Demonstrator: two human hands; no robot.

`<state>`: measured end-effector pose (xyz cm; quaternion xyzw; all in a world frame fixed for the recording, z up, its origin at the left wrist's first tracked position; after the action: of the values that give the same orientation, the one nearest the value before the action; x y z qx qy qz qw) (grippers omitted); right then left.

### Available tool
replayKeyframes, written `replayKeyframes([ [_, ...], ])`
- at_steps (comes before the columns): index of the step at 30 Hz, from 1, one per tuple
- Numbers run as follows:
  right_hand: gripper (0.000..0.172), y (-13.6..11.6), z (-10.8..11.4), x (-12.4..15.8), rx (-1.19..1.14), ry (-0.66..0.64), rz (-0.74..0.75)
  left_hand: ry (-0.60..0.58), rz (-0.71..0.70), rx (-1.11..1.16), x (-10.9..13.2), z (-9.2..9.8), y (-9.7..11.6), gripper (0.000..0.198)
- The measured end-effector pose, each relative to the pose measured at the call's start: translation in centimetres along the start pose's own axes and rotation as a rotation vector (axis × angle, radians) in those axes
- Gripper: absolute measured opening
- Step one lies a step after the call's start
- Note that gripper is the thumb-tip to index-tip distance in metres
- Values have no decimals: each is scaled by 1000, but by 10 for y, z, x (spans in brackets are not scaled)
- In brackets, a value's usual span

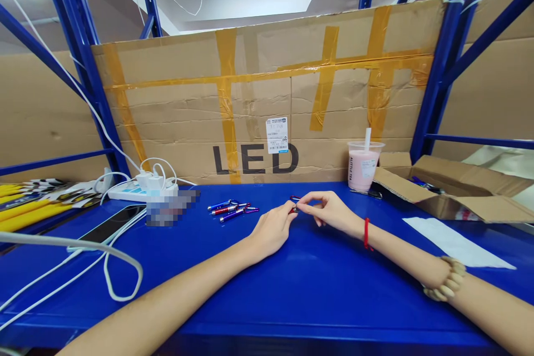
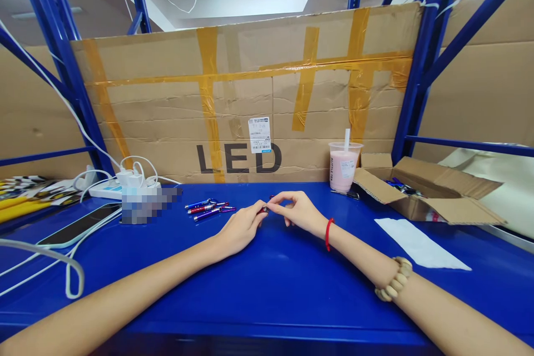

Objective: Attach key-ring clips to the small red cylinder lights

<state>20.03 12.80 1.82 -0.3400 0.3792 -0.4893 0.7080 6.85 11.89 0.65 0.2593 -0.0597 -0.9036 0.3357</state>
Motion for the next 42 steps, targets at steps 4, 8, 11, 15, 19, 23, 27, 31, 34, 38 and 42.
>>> replayKeyframes([
  [4,31,-9,3,1,127,-14,201,-19,34,-2,0,-1,-1,8],
  [8,25,-16,7,4,325,14,366,-58,52,-42,1,-1,0,9],
  [11,25,-17,8,5,402,36,410,-67,32,-49,1,-1,2,9],
  [15,26,-17,9,6,413,35,417,-97,-17,12,3,-2,4,11],
  [19,25,-19,8,9,423,12,459,-113,-103,92,5,-4,6,12],
  [23,24,-22,9,13,476,34,499,-90,-135,114,5,-4,6,9],
  [27,28,-21,10,14,463,46,476,-88,-139,149,5,-6,3,11],
  [31,26,-20,9,13,466,44,416,-70,-118,214,4,-6,2,6],
  [34,23,-20,10,12,476,57,372,-52,-127,224,4,-4,4,5],
  [38,21,-16,10,9,437,56,295,-46,-113,200,4,-2,5,4],
  [42,23,-7,8,4,329,20,186,2,-140,197,2,-1,3,2],
])
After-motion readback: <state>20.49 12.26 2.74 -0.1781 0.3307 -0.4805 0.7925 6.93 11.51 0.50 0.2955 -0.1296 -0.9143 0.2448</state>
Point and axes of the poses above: each hand's wrist, its own x-axis away from the middle knuckle, its own z-axis out of the back of the hand, y = z × x, the point moved 5 cm from there along -x, towards the middle knuckle, and after that the axes turned 7 degrees about -z, right-handed, at the moved point
